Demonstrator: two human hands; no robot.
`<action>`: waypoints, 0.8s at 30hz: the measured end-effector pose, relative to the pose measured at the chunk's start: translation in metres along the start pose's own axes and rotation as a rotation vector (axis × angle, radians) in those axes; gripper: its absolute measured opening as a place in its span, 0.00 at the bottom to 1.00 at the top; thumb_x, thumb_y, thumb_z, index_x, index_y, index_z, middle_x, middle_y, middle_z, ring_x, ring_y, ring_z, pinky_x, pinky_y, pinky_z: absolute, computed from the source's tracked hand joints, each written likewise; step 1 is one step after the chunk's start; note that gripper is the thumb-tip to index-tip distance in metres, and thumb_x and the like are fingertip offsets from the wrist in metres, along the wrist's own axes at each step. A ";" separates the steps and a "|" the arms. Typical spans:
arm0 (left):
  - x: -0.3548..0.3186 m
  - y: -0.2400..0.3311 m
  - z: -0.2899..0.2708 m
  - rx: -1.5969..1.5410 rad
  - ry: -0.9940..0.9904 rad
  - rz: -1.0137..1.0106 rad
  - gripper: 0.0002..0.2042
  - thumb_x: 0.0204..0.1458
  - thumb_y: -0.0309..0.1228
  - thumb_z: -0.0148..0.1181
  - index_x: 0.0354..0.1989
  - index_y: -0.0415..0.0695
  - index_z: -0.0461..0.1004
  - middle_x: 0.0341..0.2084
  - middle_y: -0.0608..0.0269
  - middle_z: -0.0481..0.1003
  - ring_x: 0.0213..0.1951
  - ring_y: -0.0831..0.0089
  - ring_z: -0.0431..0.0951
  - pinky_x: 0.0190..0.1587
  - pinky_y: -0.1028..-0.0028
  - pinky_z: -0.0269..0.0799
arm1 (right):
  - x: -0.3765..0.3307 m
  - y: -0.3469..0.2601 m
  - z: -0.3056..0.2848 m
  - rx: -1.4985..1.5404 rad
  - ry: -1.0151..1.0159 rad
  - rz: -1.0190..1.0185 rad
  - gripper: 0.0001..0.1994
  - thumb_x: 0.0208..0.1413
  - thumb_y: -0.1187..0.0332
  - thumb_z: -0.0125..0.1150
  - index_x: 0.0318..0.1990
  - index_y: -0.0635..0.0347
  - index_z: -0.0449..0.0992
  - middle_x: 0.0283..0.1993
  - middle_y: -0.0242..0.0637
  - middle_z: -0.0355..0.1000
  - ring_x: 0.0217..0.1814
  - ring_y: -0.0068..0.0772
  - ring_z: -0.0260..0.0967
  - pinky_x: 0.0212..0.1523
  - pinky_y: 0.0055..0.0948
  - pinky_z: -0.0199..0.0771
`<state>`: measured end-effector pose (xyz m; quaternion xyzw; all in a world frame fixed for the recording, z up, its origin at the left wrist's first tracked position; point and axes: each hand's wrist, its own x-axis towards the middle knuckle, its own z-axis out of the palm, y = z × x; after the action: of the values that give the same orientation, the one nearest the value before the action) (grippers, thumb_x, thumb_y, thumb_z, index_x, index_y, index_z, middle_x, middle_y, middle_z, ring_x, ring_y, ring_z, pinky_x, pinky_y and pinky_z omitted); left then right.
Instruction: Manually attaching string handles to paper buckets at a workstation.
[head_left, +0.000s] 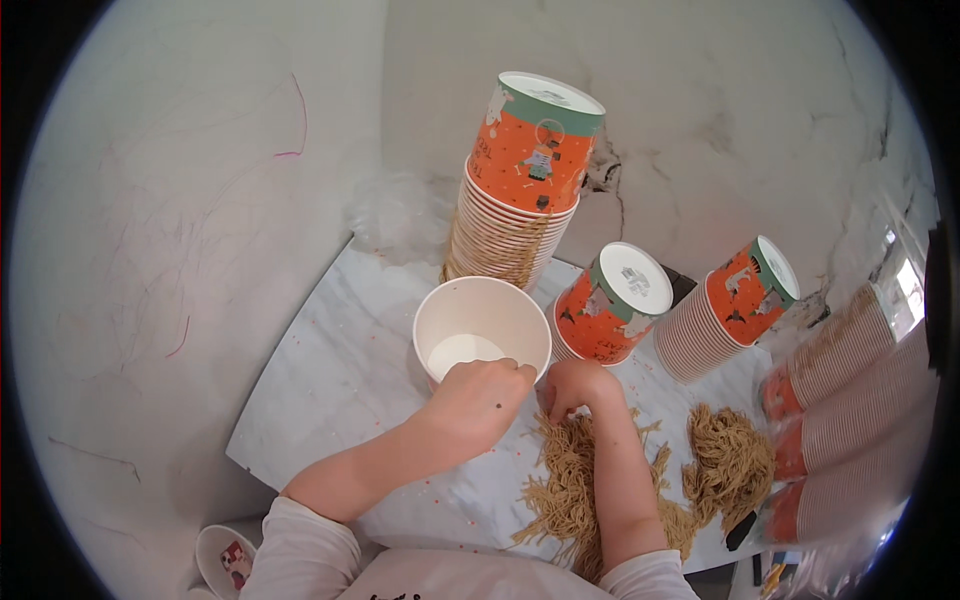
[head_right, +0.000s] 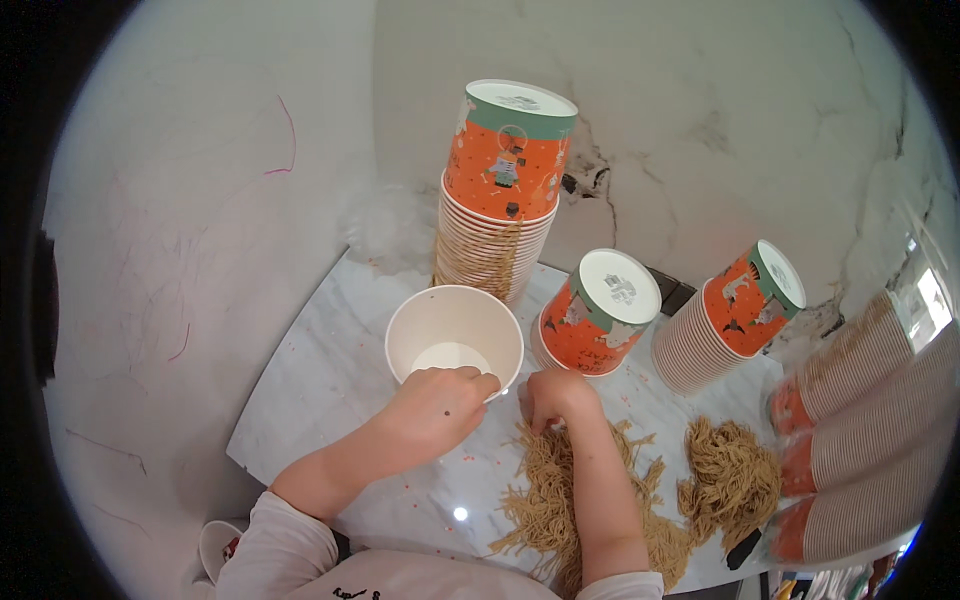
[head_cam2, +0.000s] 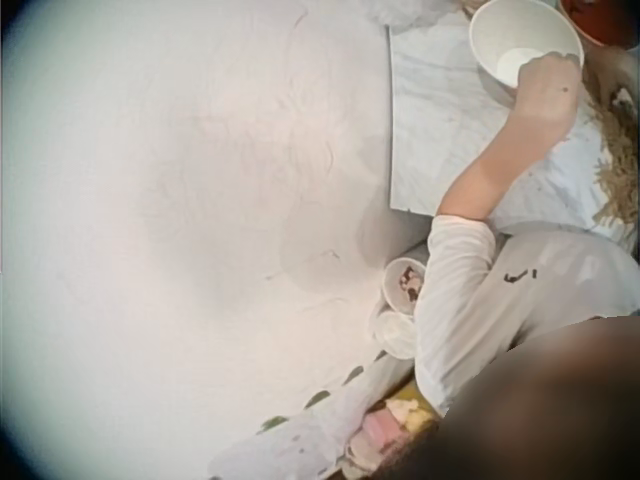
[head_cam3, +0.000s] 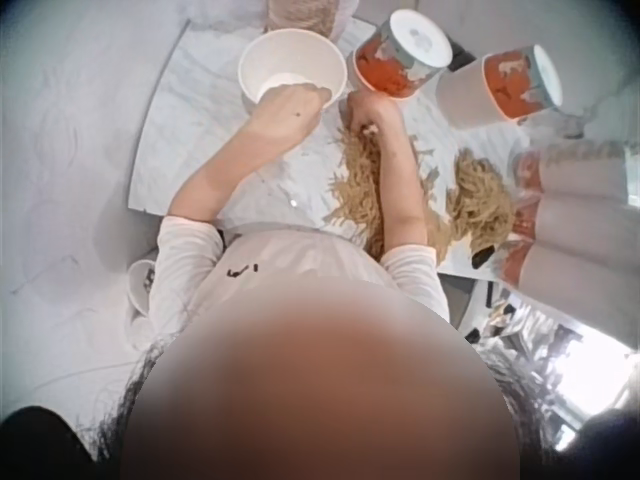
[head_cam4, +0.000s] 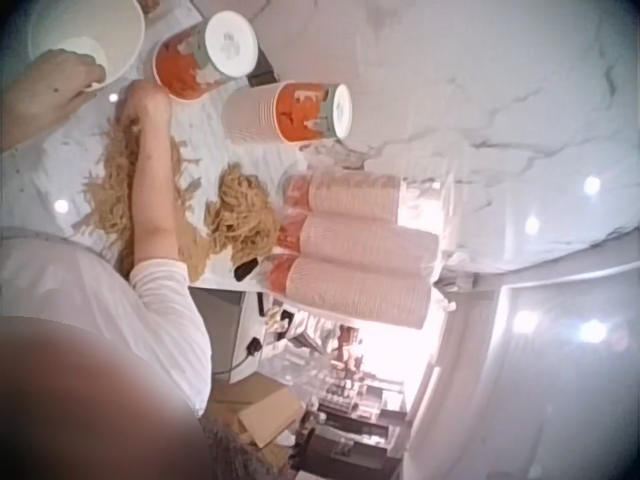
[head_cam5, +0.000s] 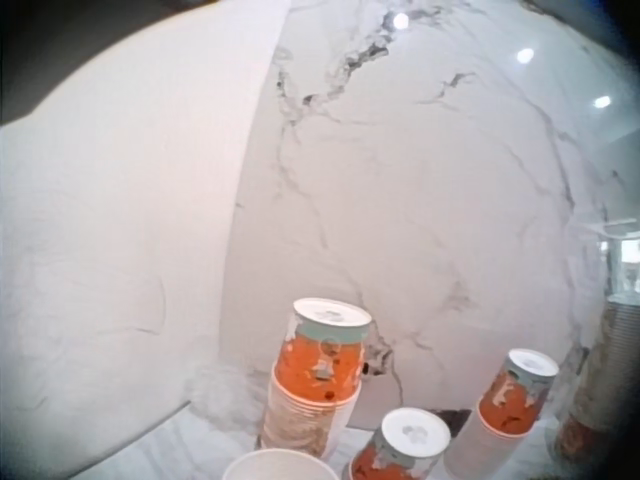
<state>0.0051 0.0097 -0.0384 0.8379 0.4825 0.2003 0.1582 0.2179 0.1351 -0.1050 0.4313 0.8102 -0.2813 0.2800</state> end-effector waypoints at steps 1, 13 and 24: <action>-0.001 -0.002 0.000 -0.006 0.010 0.022 0.08 0.52 0.25 0.58 0.39 0.36 0.74 0.30 0.49 0.77 0.35 0.50 0.80 0.37 0.56 0.75 | -0.001 -0.004 -0.001 -0.007 0.001 0.007 0.16 0.33 0.64 0.78 0.34 0.56 0.85 0.28 0.33 0.82 0.29 0.30 0.79 0.32 0.30 0.78; -0.004 0.007 -0.015 -0.054 0.150 -0.022 0.17 0.54 0.33 0.66 0.49 0.39 0.75 0.42 0.53 0.75 0.42 0.53 0.80 0.41 0.59 0.76 | -0.082 -0.004 -0.026 0.392 0.420 -0.451 0.06 0.50 0.73 0.70 0.33 0.63 0.80 0.30 0.31 0.77 0.32 0.24 0.74 0.36 0.28 0.73; -0.001 0.016 -0.011 -0.393 0.131 0.205 0.11 0.52 0.34 0.67 0.38 0.39 0.80 0.38 0.57 0.77 0.45 0.56 0.77 0.47 0.60 0.73 | -0.155 -0.062 -0.029 0.239 0.745 -0.760 0.05 0.51 0.76 0.67 0.35 0.61 0.77 0.33 0.35 0.73 0.37 0.38 0.73 0.38 0.31 0.72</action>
<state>0.0113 0.0021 -0.0219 0.8206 0.3559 0.3596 0.2656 0.2318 0.0428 0.0358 0.2074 0.9159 -0.2808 -0.1982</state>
